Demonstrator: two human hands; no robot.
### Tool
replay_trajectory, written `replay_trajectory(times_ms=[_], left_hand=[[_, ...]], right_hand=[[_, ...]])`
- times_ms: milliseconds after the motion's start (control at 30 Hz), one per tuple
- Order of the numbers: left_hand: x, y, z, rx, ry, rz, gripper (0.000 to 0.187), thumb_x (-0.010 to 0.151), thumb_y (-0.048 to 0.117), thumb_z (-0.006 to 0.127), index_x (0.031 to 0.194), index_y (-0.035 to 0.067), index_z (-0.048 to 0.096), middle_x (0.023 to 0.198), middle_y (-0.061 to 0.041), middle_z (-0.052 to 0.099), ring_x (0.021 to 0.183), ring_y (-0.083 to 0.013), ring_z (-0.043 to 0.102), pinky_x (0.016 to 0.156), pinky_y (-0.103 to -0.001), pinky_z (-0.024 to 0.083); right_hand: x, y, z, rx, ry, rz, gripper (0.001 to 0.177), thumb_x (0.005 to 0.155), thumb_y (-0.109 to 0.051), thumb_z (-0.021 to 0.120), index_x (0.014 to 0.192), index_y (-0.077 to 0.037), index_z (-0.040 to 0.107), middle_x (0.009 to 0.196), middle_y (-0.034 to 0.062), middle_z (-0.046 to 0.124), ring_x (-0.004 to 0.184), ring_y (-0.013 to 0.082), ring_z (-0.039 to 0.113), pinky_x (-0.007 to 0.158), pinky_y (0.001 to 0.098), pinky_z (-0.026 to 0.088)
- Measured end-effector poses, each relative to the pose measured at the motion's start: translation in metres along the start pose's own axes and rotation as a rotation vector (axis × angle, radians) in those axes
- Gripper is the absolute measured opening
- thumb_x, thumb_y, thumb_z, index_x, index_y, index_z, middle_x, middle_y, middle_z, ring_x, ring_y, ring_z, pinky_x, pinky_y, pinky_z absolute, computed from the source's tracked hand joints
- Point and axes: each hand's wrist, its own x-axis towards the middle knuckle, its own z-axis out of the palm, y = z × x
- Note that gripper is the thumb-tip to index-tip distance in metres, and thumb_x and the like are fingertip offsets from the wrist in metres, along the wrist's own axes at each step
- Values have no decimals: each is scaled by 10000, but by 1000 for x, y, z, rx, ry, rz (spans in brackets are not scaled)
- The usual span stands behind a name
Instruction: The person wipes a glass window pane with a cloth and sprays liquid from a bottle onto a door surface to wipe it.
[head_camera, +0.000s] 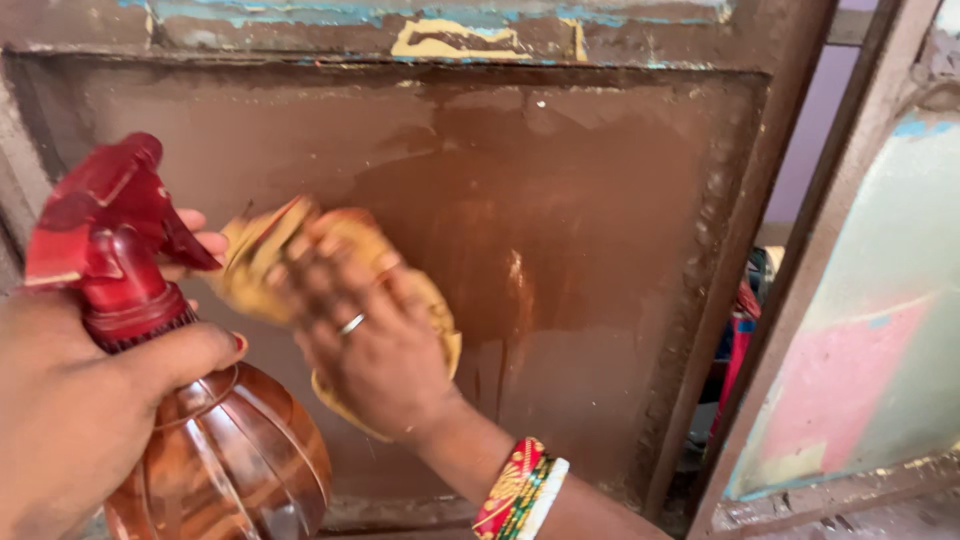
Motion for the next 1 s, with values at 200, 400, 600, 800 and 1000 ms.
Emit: replay_trajectory(times_ms=[200, 400, 600, 800, 1000], left_hand=[[-8, 14, 9, 23, -38, 11, 532, 729, 39, 766, 1257, 59, 699, 1250, -38, 738, 959, -183, 700, 771, -337, 533], [-20, 4, 30, -192, -111, 121, 750, 664, 19, 776, 1389, 61, 589, 1257, -64, 724, 1192, -132, 669, 972, -313, 503], [-38, -16, 43, -159, -172, 34, 736, 686, -17, 770, 1400, 50, 608, 1296, -57, 693, 1200, -163, 668, 983, -340, 477], [-54, -44, 41, -335, -156, -9, 803, 652, -20, 752, 1425, 66, 551, 1309, -40, 690, 1189, -128, 642, 856, -305, 538], [-57, -59, 31, -58, -118, -8, 752, 666, -61, 786, 1380, 6, 558, 1289, -77, 700, 1171, -176, 666, 951, -336, 520]], right_hand=[[-60, 43, -22, -212, -114, -118, 712, 916, -331, 736, 1581, -266, 490, 1657, 11, 399, 1560, 213, 340, 1247, 564, 226], [-112, 128, -84, -311, -5, 97, 652, 911, -327, 750, 1506, -196, 518, 1544, 87, 495, 1475, 313, 405, 1225, 609, 197], [-129, 114, -72, -313, 49, 271, 589, 939, -267, 735, 1493, -168, 564, 1575, 96, 494, 1507, 343, 403, 1268, 571, 208], [-129, 50, -17, -277, 14, 86, 556, 966, -273, 736, 1495, -216, 578, 1573, 49, 513, 1506, 269, 414, 1229, 549, 269], [-113, -31, 33, 40, -300, -98, 358, 1051, -386, 662, 1361, -237, 562, 1709, 4, 403, 1630, 223, 261, 1268, 522, 228]])
